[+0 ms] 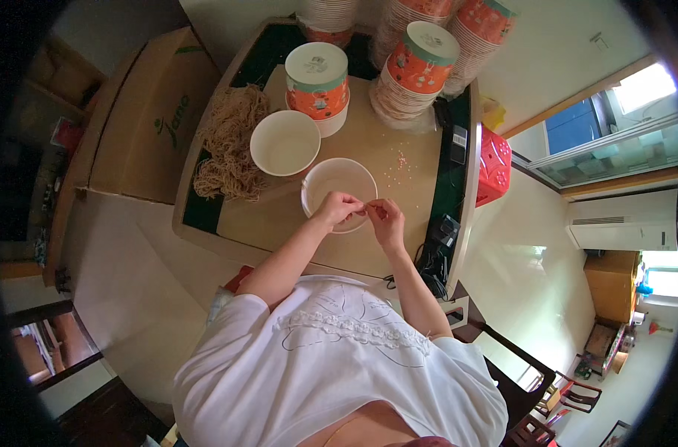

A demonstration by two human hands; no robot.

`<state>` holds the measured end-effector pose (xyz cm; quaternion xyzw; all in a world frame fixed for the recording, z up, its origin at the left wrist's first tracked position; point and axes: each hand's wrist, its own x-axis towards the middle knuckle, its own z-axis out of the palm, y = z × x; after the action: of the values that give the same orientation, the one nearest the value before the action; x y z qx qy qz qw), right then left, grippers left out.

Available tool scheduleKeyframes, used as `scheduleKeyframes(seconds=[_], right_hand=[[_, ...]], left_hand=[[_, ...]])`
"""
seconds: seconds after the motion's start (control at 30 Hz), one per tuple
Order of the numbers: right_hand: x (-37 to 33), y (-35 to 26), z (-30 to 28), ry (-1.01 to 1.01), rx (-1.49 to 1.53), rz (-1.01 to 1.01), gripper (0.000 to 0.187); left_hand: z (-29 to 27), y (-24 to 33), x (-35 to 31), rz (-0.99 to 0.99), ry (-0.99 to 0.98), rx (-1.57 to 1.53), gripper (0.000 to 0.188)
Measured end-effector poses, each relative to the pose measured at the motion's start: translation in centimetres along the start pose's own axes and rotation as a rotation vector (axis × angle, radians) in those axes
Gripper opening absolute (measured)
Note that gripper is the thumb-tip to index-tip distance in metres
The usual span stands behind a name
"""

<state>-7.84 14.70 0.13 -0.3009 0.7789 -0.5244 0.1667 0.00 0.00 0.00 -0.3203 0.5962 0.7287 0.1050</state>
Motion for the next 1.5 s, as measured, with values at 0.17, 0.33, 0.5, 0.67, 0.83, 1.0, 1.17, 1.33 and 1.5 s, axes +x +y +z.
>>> scheduleKeyframes(seconds=[0.17, 0.33, 0.5, 0.67, 0.83, 1.0, 1.17, 1.33, 1.5], right_hand=[[0.0, -1.5, 0.6, 0.030, 0.080, 0.035, 0.011], [0.2, -1.5, 0.1, -0.005, -0.149, 0.011, 0.011], [0.2, -1.4, 0.2, 0.001, -0.223, -0.031, 0.010], [0.1, -2.9, 0.0, 0.140, -0.377, -0.277, 0.006], [0.2, -3.2, -0.1, 0.063, -0.293, -0.219, 0.008], [0.6, -3.5, -0.2, -0.024, -0.309, -0.206, 0.008], [1.2, -3.6, -0.2, -0.108, -0.281, -0.266, 0.009], [1.4, -2.5, -0.1, -0.129, -0.289, -0.230, 0.010], [1.2, -2.3, 0.0, -0.162, -0.297, -0.216, 0.011]], left_hand=[[0.2, 0.2, -0.3, 0.058, 0.091, -0.083, 0.006], [0.3, -0.5, 0.3, 0.085, 0.137, -0.111, 0.007], [0.5, -0.3, 0.1, 0.101, 0.184, -0.102, 0.008], [0.4, -0.4, -0.1, 0.107, 0.155, -0.055, 0.009], [0.5, -0.2, 0.0, 0.117, 0.138, -0.051, 0.010], [0.3, -2.3, 1.4, 0.203, 0.092, -0.035, 0.013], [0.2, -2.8, 1.5, 0.199, 0.125, -0.098, 0.012], [0.2, -2.0, 0.5, 0.197, 0.185, -0.084, 0.009], [0.2, -1.8, 0.2, 0.226, 0.223, -0.061, 0.006]])
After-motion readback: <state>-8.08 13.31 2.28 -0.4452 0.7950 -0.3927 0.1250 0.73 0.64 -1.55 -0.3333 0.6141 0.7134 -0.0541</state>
